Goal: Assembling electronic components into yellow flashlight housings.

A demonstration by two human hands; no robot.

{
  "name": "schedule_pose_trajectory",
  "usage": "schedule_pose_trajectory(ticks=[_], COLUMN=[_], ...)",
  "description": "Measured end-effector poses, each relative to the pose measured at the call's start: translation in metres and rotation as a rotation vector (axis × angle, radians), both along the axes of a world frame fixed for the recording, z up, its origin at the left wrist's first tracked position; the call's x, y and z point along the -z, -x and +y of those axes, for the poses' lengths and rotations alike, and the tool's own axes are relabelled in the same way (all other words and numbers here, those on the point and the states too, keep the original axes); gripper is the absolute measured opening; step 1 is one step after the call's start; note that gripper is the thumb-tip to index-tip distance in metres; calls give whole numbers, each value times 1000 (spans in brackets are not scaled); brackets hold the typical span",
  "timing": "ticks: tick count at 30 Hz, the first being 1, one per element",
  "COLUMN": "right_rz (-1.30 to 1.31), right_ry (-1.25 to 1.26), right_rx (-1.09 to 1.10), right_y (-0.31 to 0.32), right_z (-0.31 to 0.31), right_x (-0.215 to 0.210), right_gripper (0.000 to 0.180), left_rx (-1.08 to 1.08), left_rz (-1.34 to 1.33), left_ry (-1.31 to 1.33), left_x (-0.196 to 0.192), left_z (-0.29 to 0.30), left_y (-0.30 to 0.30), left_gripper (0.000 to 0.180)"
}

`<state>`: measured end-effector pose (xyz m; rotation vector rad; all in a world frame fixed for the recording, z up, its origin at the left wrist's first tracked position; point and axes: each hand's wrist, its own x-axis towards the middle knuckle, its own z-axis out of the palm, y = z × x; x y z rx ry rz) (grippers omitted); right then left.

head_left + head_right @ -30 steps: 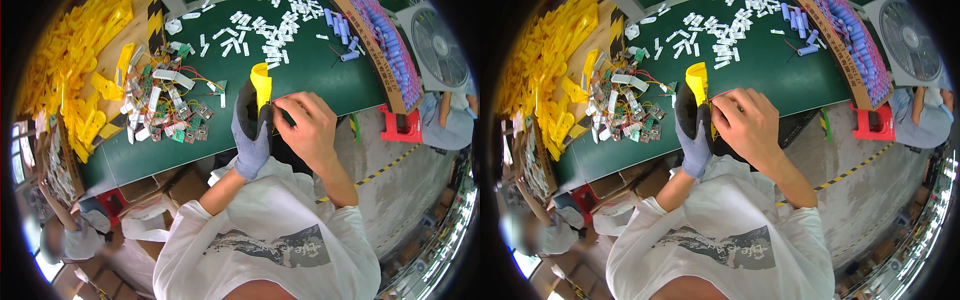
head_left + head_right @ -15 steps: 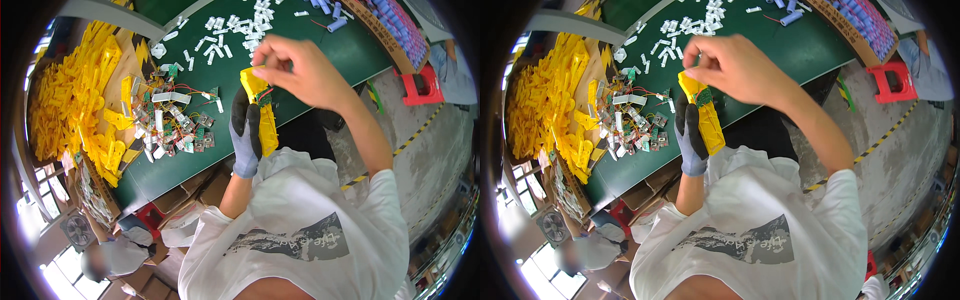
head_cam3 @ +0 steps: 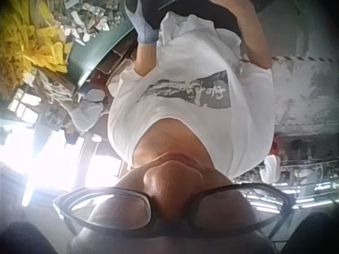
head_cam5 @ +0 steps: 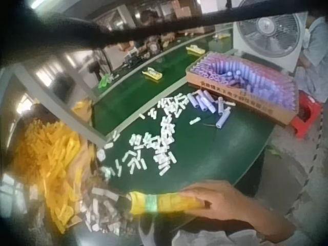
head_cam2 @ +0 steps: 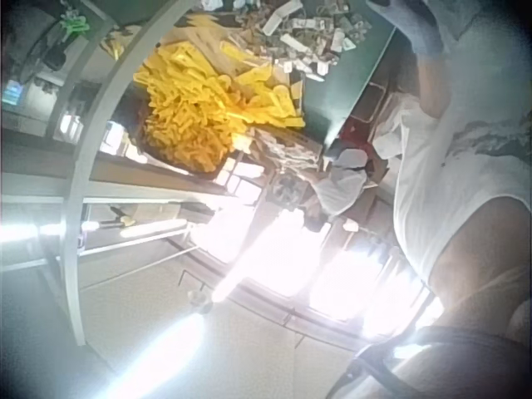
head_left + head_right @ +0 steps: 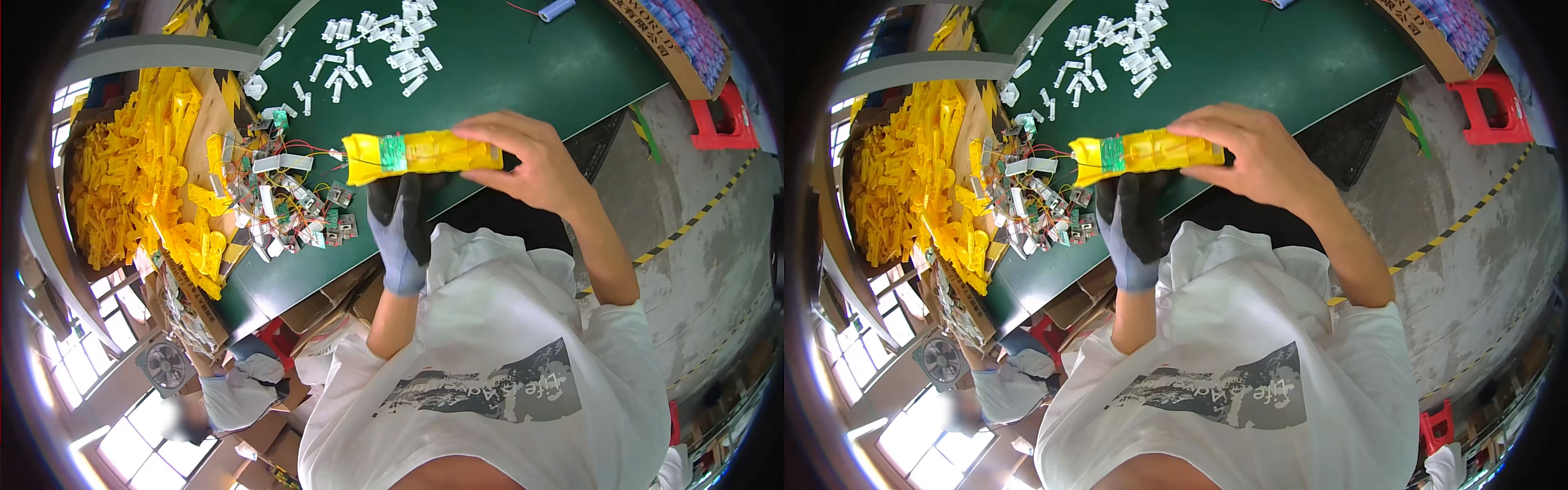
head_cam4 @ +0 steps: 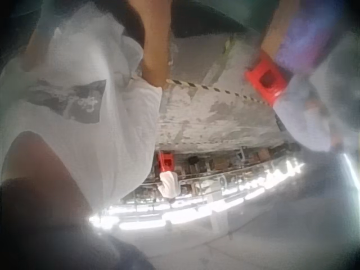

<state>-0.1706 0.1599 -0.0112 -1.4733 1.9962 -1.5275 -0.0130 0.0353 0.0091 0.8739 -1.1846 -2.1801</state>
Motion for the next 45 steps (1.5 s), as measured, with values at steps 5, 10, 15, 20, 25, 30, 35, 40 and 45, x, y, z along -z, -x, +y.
schedule_pose_trajectory(ticks=[5, 10, 15, 20, 25, 30, 35, 40, 45], right_rz=[28, 15, 90, 84, 76, -209, -142, 148, 400], right_ry=[-66, -59, -122, -160, -168, -197, -265, -350, -219], right_rx=[-27, -56, -18, -49, -77, -224, 68, 63, -1], right_y=[28, 27, 29, 31, 34, 52, 91, 97, 89], right_z=[-9, -3, -4, -2, -3, -19, -73, -92, -97], right_x=[14, 20, 24, 18, 12, -11, -13, -8, -2], right_gripper=[67, 77, 69, 67, 56, 49, 24, 15, 8], left_rx=[375, 465, 626, 606, 474, 386, 375, 368, 364], left_rz=[-562, -600, -475, -481, -326, -290, -275, -269, -283], left_ry=[388, 1776, 1497, 1619, 1715, 1663, 1592, 1571, 1517], left_x=[-19, -32, -19, -12, 10, 19, 20, 19, 17], left_z=[23, -10, -32, -41, -49, -47, -49, -52, -57], left_y=[-50, 48, 58, 43, 30, 22, 18, 20, 16], left_gripper=[38, 36, 27, 24, 30, 33, 32, 30, 35])
